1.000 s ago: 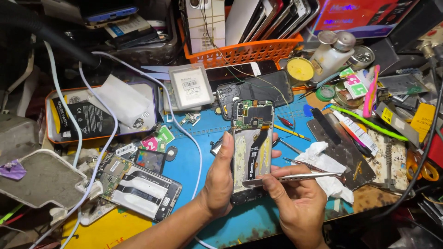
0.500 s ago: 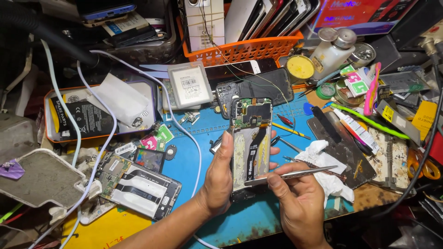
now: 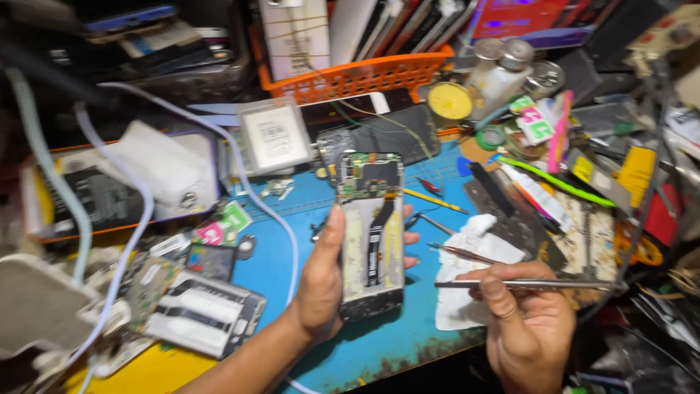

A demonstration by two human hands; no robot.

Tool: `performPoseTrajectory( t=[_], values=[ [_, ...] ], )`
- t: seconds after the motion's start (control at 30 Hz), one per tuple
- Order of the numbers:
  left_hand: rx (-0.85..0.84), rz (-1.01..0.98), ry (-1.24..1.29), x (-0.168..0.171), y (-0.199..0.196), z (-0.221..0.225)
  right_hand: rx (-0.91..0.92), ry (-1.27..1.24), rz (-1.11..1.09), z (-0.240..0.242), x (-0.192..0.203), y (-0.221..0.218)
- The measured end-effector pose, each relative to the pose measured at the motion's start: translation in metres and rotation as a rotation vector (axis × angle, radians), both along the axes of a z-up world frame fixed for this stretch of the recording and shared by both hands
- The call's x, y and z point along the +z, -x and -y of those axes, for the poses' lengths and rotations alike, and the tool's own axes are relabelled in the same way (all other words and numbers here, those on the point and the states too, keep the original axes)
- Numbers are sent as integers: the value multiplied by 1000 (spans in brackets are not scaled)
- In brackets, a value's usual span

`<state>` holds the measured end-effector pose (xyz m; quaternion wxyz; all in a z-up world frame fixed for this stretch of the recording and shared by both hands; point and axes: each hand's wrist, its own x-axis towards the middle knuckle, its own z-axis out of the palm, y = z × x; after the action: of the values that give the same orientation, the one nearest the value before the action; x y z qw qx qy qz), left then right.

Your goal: Reassembling a smartphone by connecting internal ribbon cables and components to the motherboard on a repair bench.

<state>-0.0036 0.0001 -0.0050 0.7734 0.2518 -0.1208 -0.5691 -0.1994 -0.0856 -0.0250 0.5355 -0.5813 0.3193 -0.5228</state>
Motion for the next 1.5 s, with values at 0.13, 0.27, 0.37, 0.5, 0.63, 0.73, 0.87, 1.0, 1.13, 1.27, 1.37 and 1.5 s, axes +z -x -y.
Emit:
performPoseTrajectory(
  t=[0.13,0.27,0.37,0.5,0.63,0.73,0.87,1.0,1.13,1.27,1.37,1.5],
  values=[
    [-63,-74,8,-1,5,1,-116,-36,-76,23,-7,41],
    [-123,-58,30,-5,8,1,-212,48,-326,28,-13,59],
    [-106,-41,57,1,9,0,-226,145,-583,21,2,56],
    [-59,-1,40,3,6,1,-245,147,-670,21,7,61],
    [-46,0,17,5,5,1,-120,332,-607,21,-1,72],
    [-46,-13,23,3,4,2,-53,704,-584,18,1,74],
    [-56,-105,-32,5,4,5,-4,940,-610,14,4,83],
    [-113,-129,-18,6,0,1,147,741,-621,31,-12,134],
    [-127,-111,-10,10,1,-1,-115,374,-331,-2,-15,92],
    [-166,-54,-16,10,0,-1,-44,162,-716,-16,23,56],
    [-191,-64,-9,5,-2,-1,239,504,-760,-11,48,21],
    [-322,-122,-61,-6,-4,-1,510,827,-777,4,49,2]
  ],
)
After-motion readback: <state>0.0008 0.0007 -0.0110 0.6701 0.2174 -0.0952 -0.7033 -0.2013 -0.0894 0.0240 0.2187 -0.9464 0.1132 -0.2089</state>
